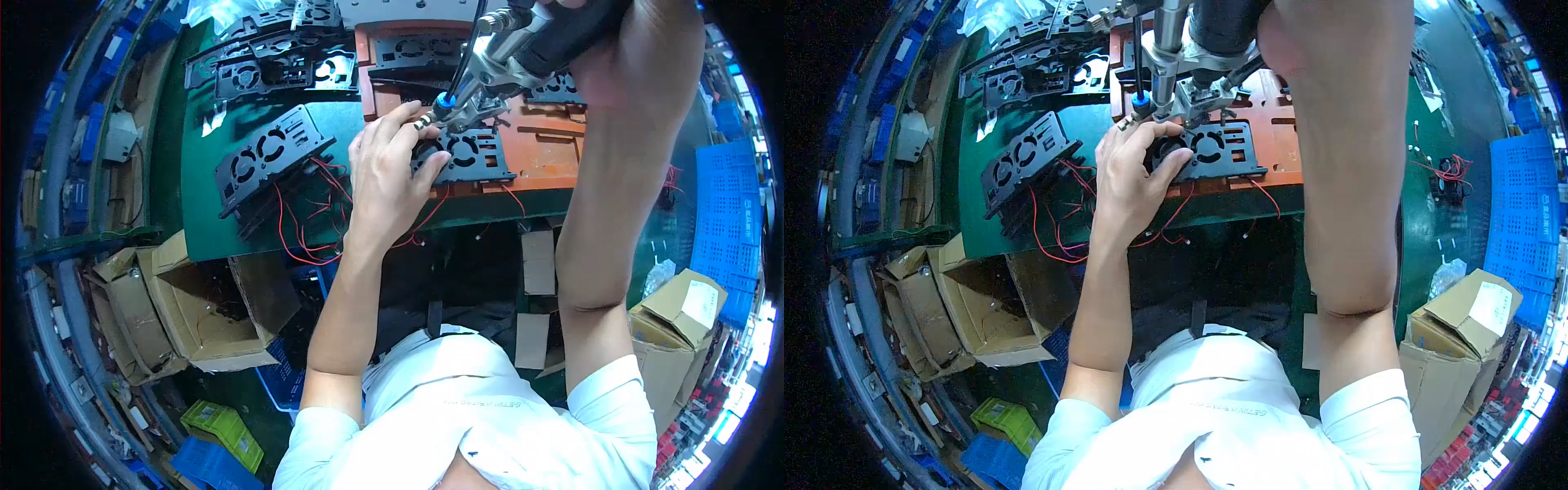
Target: Assembling cooling fans into a plastic housing frame using an electric screwdriver.
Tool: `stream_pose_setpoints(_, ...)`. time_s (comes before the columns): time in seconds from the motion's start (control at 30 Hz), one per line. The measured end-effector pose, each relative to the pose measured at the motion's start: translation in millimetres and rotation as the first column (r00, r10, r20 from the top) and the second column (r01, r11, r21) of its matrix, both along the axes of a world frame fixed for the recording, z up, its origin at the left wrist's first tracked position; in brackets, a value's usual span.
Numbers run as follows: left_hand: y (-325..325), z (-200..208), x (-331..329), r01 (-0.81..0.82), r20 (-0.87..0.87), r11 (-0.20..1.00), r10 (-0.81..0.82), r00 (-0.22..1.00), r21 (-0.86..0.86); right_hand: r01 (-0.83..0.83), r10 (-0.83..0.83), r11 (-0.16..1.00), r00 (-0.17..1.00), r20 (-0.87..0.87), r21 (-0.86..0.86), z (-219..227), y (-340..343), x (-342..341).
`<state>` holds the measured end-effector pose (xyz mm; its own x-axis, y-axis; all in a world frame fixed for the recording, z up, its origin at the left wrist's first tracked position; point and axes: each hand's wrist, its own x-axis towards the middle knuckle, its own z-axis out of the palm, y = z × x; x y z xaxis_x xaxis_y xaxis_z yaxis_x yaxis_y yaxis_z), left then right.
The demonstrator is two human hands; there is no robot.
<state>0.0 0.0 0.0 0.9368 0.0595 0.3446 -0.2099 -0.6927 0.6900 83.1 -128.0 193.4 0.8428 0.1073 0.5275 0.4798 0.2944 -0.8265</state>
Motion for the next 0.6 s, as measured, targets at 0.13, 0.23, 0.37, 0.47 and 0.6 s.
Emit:
stream_pose_setpoints(0.13, 6, 2, 2, -0.004, 0.040, 1.000, 0.004, 0.999, 0.005, 0.070, -0.064, 0.996, 0.994, -0.087, 0.062, -2, 10, -3)
stream_pose_setpoints(0.23, 7, 1, 2, -0.015, 0.046, 1.000, 0.015, 0.999, -0.004, 0.079, -0.073, 0.994, 0.994, -0.086, 0.074, -6, 11, -1)
stream_pose_setpoints(0.37, 3, -3, 5, -0.028, 0.064, 0.996, 0.033, 0.997, -0.086, 0.096, -0.095, 0.994, 0.995, -0.020, 0.057, -6, 6, -5)
stream_pose_setpoints(0.47, 0, -2, 4, -0.035, 0.056, 0.986, 0.044, 0.997, -0.160, 0.104, -0.105, 0.993, 0.994, 0.014, 0.046, -7, 2, -8)
stream_pose_setpoints(0.6, -3, -2, 4, -0.053, 0.114, 0.994, 0.064, 0.991, -0.094, 0.115, -0.115, 0.993, 0.993, -0.015, 0.037, -4, 3, -13)
